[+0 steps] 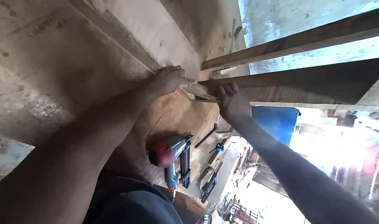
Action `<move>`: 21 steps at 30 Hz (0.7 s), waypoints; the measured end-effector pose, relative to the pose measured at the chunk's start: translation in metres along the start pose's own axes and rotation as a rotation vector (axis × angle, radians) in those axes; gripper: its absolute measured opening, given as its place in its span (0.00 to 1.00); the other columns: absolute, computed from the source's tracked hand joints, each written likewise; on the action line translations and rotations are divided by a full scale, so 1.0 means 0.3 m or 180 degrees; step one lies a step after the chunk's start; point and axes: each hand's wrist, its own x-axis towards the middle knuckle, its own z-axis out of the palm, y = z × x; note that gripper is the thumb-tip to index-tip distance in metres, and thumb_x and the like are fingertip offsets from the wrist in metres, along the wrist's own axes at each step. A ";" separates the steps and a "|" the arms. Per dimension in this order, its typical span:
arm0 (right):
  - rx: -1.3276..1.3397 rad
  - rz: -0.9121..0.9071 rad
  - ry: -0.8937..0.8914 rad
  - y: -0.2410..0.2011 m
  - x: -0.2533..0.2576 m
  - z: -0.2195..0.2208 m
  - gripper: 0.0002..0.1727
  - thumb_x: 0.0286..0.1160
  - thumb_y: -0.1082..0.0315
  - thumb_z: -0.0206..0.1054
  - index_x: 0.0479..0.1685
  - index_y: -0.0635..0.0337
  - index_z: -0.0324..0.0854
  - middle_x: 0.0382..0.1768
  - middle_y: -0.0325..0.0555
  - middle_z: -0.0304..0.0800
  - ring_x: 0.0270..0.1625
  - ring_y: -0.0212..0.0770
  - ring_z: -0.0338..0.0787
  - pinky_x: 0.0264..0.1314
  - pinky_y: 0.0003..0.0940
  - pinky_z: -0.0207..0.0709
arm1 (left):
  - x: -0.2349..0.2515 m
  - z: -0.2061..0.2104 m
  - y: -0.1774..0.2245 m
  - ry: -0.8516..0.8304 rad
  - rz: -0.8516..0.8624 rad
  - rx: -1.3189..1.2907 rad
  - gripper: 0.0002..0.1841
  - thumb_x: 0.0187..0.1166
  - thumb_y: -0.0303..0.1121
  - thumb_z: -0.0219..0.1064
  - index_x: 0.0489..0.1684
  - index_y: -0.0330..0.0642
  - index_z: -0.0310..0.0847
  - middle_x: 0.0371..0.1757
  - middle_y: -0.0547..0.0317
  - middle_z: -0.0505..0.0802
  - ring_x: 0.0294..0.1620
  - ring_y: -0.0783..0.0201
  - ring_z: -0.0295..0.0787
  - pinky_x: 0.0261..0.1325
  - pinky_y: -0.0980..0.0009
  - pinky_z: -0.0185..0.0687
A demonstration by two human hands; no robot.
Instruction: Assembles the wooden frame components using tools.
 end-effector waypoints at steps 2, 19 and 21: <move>0.0392 0.0146 0.0208 -0.062 -0.101 -0.006 0.35 0.68 0.68 0.76 0.79 0.60 0.73 0.76 0.57 0.79 0.80 0.64 0.75 0.71 0.64 0.77 | 0.002 -0.001 -0.005 -0.0030 0.0025 -0.0028 0.26 0.86 0.32 0.61 0.79 0.75 0.77 0.56 0.49 0.89 0.62 0.45 0.84 0.66 0.50 0.80; 0.3303 0.2776 -0.1128 -0.772 -0.551 0.520 0.52 0.58 0.59 0.81 0.86 0.69 0.58 0.65 0.58 0.87 0.67 0.48 0.89 0.73 0.50 0.82 | 0.012 -0.004 -0.029 -0.0232 0.0147 -0.0088 0.34 0.87 0.25 0.57 0.86 0.81 0.67 0.57 0.47 0.87 0.62 0.44 0.84 0.64 0.48 0.81; 0.3209 0.2544 -0.1288 -0.674 -0.560 0.415 0.44 0.59 0.55 0.81 0.78 0.65 0.69 0.58 0.51 0.92 0.62 0.41 0.91 0.70 0.46 0.84 | 0.005 -0.007 -0.024 -0.0263 0.0169 -0.0104 0.34 0.86 0.25 0.57 0.86 0.80 0.66 0.59 0.46 0.87 0.63 0.43 0.83 0.63 0.47 0.81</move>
